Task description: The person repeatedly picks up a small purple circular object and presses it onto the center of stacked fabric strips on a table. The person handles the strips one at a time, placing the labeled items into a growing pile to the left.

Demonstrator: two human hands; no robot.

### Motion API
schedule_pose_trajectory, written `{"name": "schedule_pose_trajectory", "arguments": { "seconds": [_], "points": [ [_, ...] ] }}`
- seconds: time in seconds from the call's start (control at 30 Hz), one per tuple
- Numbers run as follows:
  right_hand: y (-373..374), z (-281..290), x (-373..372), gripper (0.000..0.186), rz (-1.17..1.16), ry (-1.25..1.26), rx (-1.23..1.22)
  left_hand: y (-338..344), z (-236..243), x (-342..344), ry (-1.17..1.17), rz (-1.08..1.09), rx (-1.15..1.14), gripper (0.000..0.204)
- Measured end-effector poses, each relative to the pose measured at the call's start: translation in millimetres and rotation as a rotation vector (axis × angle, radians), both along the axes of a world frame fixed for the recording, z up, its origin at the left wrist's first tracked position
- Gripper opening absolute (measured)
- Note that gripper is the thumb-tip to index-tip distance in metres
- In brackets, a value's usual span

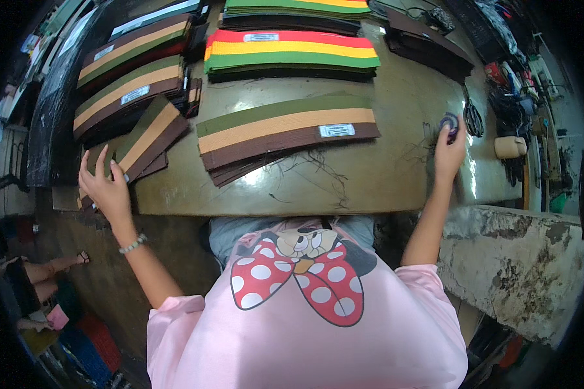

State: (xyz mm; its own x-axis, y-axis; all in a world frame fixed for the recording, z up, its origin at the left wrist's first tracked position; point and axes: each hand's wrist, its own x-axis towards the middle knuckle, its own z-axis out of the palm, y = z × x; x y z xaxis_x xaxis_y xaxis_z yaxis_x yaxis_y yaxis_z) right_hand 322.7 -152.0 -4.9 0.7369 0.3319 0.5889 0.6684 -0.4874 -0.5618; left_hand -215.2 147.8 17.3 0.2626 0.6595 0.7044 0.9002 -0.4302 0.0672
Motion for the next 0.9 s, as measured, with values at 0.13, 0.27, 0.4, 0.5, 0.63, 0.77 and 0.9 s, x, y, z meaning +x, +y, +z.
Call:
{"name": "schedule_pose_trajectory", "arguments": {
  "seconds": [0.13,0.27,0.4,0.5,0.63,0.77,0.9],
  "points": [
    [-23.4,-19.2,21.4,0.044,-0.08,-0.17,-0.215,-65.4,-9.2,86.5,-0.319,-0.425,-0.386,0.022],
    [-5.7,-2.9,-3.2,0.043,-0.022,-0.194,-0.177,-112.6,-8.0,150.8,-0.205,-0.755,-0.434,0.034],
    [29.9,26.2,-95.5,0.044,0.228,0.169,0.177,-117.9,-13.0,157.0,-0.269,-0.738,-0.34,0.017],
    [61.9,18.0,-180.3,0.041,0.72,0.355,0.132,-123.9,-18.3,152.3,-0.318,-0.707,-0.395,0.015],
    [88.3,8.6,-212.7,0.044,1.012,0.199,0.017,-130.8,-22.2,152.0,-0.375,-0.666,-0.442,0.012],
    [92.0,5.2,-213.4,0.046,1.035,0.143,-0.024,-132.3,-21.1,155.0,-0.394,-0.639,-0.444,0.012],
    [92.2,-0.8,-215.8,0.044,1.01,0.069,-0.064,-131.2,-20.1,156.0,-0.408,-0.628,-0.5,0.011]
  ]
}}
